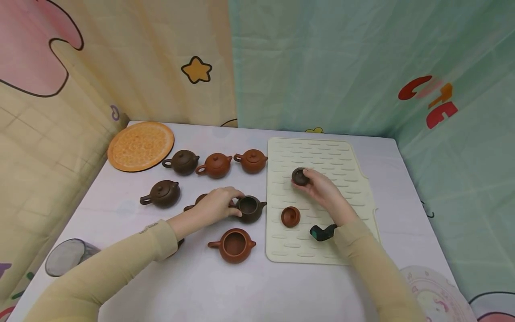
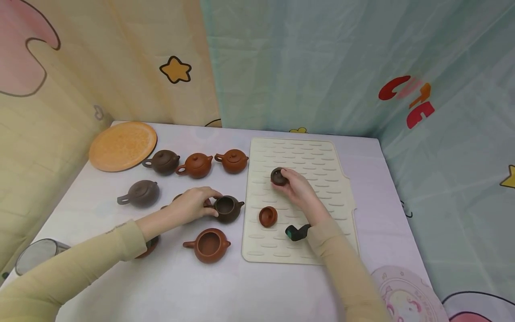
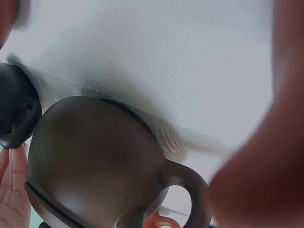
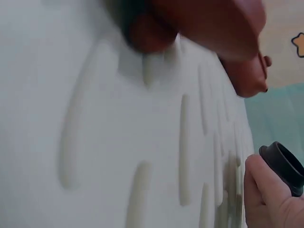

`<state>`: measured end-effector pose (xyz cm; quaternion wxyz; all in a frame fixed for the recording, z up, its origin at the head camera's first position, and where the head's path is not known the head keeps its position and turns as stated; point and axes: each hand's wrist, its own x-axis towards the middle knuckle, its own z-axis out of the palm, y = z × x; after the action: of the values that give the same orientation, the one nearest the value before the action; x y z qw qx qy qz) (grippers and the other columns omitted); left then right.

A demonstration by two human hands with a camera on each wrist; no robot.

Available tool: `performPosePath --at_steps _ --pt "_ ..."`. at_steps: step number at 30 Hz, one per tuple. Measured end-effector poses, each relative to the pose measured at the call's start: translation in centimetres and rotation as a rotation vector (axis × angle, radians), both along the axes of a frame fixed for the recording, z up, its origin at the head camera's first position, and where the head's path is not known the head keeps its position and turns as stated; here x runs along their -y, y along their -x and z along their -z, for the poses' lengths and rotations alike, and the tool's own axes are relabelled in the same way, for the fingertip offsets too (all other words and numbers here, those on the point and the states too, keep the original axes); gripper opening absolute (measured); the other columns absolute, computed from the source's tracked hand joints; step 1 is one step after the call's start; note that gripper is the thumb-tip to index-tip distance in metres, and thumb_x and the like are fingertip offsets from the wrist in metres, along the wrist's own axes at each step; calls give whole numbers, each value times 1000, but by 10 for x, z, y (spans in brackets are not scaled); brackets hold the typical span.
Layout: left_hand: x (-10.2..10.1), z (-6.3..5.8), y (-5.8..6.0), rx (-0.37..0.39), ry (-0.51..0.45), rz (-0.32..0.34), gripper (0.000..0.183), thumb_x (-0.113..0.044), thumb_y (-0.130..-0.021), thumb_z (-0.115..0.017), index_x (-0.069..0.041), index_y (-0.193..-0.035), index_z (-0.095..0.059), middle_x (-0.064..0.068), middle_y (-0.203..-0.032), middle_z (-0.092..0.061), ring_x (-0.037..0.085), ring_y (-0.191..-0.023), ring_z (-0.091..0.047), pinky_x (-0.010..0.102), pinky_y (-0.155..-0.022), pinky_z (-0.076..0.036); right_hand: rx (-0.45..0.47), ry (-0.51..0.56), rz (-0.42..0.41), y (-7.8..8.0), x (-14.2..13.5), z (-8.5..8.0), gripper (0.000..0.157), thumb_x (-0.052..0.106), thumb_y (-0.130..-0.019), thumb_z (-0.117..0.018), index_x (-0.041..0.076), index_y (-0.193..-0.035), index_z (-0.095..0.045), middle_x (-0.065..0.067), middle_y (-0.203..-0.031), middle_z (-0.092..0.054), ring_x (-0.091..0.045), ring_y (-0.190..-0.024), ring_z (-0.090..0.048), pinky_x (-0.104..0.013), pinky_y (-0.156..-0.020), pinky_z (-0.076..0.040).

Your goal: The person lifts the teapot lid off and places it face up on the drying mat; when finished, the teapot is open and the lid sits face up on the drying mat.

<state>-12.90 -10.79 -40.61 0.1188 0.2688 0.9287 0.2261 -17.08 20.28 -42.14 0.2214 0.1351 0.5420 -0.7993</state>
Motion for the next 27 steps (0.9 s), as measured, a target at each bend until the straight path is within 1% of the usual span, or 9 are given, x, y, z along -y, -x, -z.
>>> performPosePath --at_steps 1,3,5,7,10,16,22,24,27 --pt "0 1 0 -2 -1 -1 47 -24 -79 -82 -5 -120 -67 6 -110 -70 13 -84 -68 30 -74 -55 -13 -64 -1 3 0 3 54 16 -108 -31 4 -158 -12 -18 -163 -14 -31 -147 -28 -37 -114 -36" --pt "0 1 -1 -4 -3 -2 47 -24 -79 -82 -6 -119 -68 5 -110 -70 12 -84 -67 30 -74 -54 -29 -194 2 9 0 8 52 17 -108 -32 4 -157 -18 -17 -164 -14 -28 -148 -27 -38 -114 -36" --pt "-1 2 -1 -5 -5 -3 47 -24 -78 -82 -6 -119 -68 5 -109 -70 12 -84 -67 30 -74 -54 -36 -300 6 14 -1 12 51 19 -108 -35 4 -155 -25 -16 -163 -18 -28 -147 -30 -38 -113 -38" --pt "-1 2 -1 -5 -7 -5 47 -24 -78 -83 -6 -119 -68 5 -108 -71 12 -84 -68 30 -74 -54 -37 -371 6 18 -2 15 50 20 -107 -39 5 -154 -29 -16 -161 -24 -28 -145 -34 -37 -112 -40" --pt "-1 2 -2 -3 -4 -6 47 -24 -78 -83 -7 -119 -68 4 -108 -71 12 -85 -68 30 -75 -54 -38 -441 0 21 -4 17 51 23 -106 -44 6 -153 -33 -17 -157 -32 -28 -141 -40 -36 -111 -41" --pt "-1 1 -2 -6 -4 -7 47 -24 -79 -83 -6 -119 -68 5 -109 -70 12 -85 -68 29 -74 -54 -57 -546 -7 19 -4 18 50 26 -103 -51 5 -148 -43 -15 -154 -39 -27 -137 -45 -33 -105 -46" --pt "-1 1 -2 -20 -1 1 46 -24 -79 -82 -6 -119 -68 5 -108 -70 12 -84 -67 29 -74 -54 -99 -755 -27 19 -2 17 47 31 -100 -57 8 -141 -54 -14 -148 -48 -19 -112 -61 -28 -91 -53" --pt "-1 0 -2 -21 1 2 46 -24 -79 -82 -6 -119 -67 5 -108 -70 12 -84 -67 29 -74 -54 -103 -793 -40 20 -1 17 45 30 -100 -57 9 -140 -54 -13 -147 -49 -19 -107 -62 -30 -91 -53" --pt "-1 -1 -2 -20 5 5 46 -23 -79 -82 -6 -119 -67 5 -109 -70 13 -85 -67 29 -74 -54 -113 -809 -77 22 -2 18 47 30 -101 -56 8 -142 -52 -13 -149 -48 -22 -110 -62 -33 -96 -51"
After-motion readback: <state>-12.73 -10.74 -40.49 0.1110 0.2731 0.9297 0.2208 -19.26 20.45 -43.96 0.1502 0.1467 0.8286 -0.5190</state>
